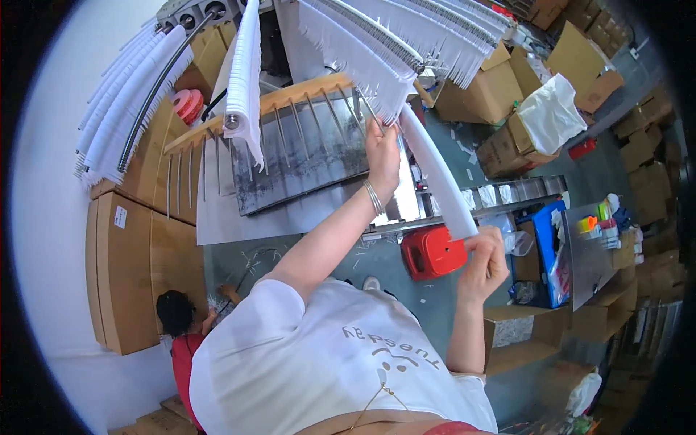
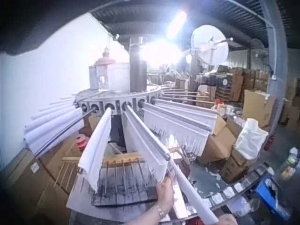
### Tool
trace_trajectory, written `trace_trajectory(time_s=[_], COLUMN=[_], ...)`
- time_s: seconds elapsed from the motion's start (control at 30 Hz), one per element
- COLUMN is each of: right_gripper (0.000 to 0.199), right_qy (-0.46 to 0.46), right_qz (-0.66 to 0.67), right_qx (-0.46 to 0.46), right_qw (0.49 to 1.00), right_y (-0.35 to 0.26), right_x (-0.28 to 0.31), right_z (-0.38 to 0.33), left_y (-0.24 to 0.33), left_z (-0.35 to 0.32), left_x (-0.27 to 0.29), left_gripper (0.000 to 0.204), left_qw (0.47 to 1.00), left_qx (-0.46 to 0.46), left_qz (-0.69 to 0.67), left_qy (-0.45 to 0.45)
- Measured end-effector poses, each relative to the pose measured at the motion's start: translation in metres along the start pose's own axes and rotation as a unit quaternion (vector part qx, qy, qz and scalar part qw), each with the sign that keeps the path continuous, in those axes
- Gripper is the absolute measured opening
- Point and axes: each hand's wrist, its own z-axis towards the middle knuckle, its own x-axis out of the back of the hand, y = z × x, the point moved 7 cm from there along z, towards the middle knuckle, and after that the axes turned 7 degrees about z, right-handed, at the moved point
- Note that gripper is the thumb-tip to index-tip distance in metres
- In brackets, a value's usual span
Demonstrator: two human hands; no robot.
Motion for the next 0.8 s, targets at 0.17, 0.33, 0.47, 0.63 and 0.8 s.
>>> trace_trajectory(time_s=[0.17, 0.33, 0.47, 0.63, 0.8], right_gripper=[0.037, 0.041, 0.034, 0.023, 0.016], right_qy=[0.034, 0.039, -0.1, -0.226, -0.451], right_qz=[0.077, 0.055, -0.096, -0.191, -0.065], right_qx=[-0.011, 0.054, 0.15, 0.236, 0.169], right_qw=[0.996, 0.996, 0.979, 0.926, 0.874], right_y=[0.01, -0.008, -0.048, -0.073, -0.074], right_x=[0.044, 0.079, 0.058, 0.019, 0.002], right_z=[-0.011, -0.03, -0.047, -0.067, -0.069], left_y=[0.01, 0.008, 0.01, -0.034, -0.061], left_z=[-0.018, -0.048, -0.059, -0.086, -0.13], left_x=[-0.015, -0.031, -0.06, -0.088, -0.085], left_gripper=[0.016, 0.024, 0.019, 0.018, 0.019], left_qw=[0.994, 0.99, 0.943, 0.878, 0.864], left_qx=[0.022, 0.086, 0.239, 0.398, 0.433], left_qz=[-0.074, -0.09, -0.196, -0.177, -0.078], left_qy=[-0.075, -0.07, -0.121, -0.199, -0.244])
